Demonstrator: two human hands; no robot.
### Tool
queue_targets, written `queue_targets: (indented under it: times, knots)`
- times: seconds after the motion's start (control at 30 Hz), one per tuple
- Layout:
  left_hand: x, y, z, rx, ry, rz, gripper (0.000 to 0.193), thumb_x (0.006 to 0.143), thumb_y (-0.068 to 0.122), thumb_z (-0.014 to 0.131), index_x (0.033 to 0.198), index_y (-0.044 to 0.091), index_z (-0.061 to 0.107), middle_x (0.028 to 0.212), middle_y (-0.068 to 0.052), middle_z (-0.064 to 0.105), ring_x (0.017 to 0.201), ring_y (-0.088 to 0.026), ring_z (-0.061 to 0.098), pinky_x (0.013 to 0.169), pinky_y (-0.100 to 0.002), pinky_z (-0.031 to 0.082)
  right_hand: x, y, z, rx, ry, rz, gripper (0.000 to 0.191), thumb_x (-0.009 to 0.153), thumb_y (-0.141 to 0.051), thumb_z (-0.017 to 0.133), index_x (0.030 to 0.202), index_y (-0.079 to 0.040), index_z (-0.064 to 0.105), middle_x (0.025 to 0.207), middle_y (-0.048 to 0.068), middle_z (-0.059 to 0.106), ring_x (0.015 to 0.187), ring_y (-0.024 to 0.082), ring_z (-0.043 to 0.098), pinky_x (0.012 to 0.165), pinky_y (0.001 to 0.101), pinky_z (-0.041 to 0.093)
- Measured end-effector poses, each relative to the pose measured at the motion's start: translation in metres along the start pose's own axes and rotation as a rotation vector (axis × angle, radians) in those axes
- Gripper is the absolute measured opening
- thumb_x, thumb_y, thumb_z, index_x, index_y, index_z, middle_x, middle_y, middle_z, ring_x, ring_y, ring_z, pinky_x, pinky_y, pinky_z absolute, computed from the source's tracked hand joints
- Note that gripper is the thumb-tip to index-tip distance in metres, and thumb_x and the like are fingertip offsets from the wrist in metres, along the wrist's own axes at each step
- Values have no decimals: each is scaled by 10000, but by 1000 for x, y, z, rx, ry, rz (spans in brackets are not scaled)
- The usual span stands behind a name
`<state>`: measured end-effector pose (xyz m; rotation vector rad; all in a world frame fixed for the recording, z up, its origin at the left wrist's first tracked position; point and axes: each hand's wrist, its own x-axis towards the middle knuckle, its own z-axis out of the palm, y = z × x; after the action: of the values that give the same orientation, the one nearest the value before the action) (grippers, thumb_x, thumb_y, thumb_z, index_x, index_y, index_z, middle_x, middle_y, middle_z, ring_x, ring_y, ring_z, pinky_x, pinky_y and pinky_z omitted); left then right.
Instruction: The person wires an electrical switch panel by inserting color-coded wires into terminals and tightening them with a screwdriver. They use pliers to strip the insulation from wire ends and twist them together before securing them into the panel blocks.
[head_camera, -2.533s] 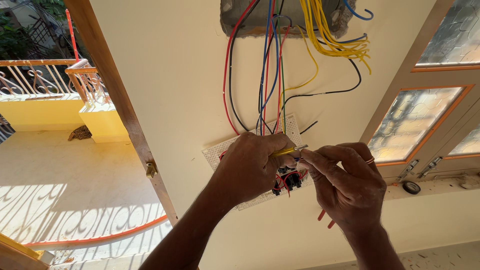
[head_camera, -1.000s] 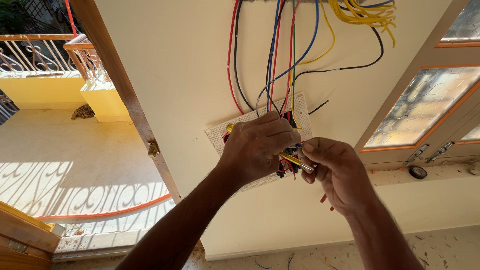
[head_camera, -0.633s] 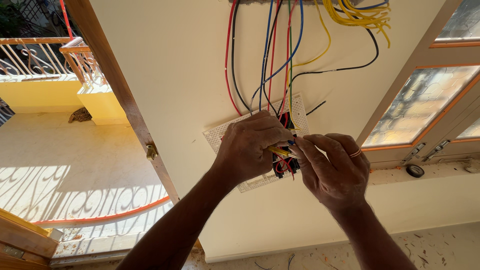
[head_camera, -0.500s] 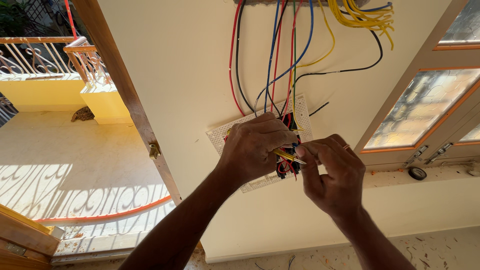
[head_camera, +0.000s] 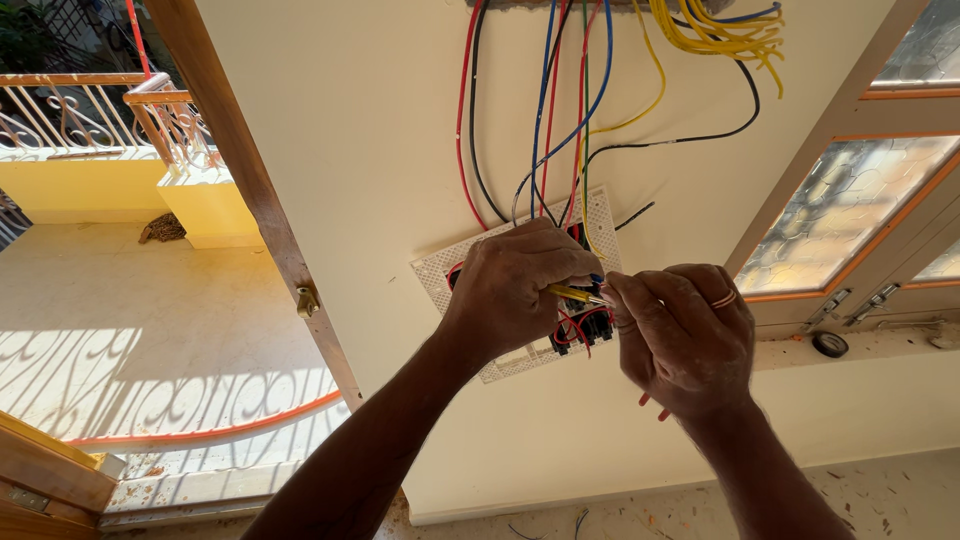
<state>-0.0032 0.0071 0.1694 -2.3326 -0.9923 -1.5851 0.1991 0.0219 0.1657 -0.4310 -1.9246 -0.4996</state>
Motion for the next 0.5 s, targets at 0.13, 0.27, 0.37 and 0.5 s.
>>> queue_targets:
  times: [0.13,0.27,0.37,0.5]
  knots:
    - [2,1,3,2,-6,15,415,676,-125,687,1004,122,744,955,7,735,939,-190,707,739,-331,588,-20,5,9,468,-69,458,145,1021,-119,731,929,-8,720,746,47,646,704,133,559,666,315,433]
    - [4,6,0,71,-4,13,395,707,-115,720,1010,136,746,956,21,733,956,-183,709,728,-327,582,-25,15,7,1024,-213,921,450,1122,-227,674,801,88,695,686,70,599,682,125,478,656,294,421]
    - [3,11,-5,54,36,-12,423,708,-124,706,1044,129,741,964,18,729,950,-171,707,777,-318,602,-26,9,-2,740,-155,815,386,966,-305,689,1173,19,721,832,55,711,750,76,595,647,243,489]
    - [7,19,-4,-59,179,-6,286,874,-83,747,1077,118,723,1004,25,730,1013,-173,689,863,-301,597,-20,-1,-9,565,-278,877,384,914,-327,730,1126,-8,766,791,72,735,719,103,640,605,274,522]
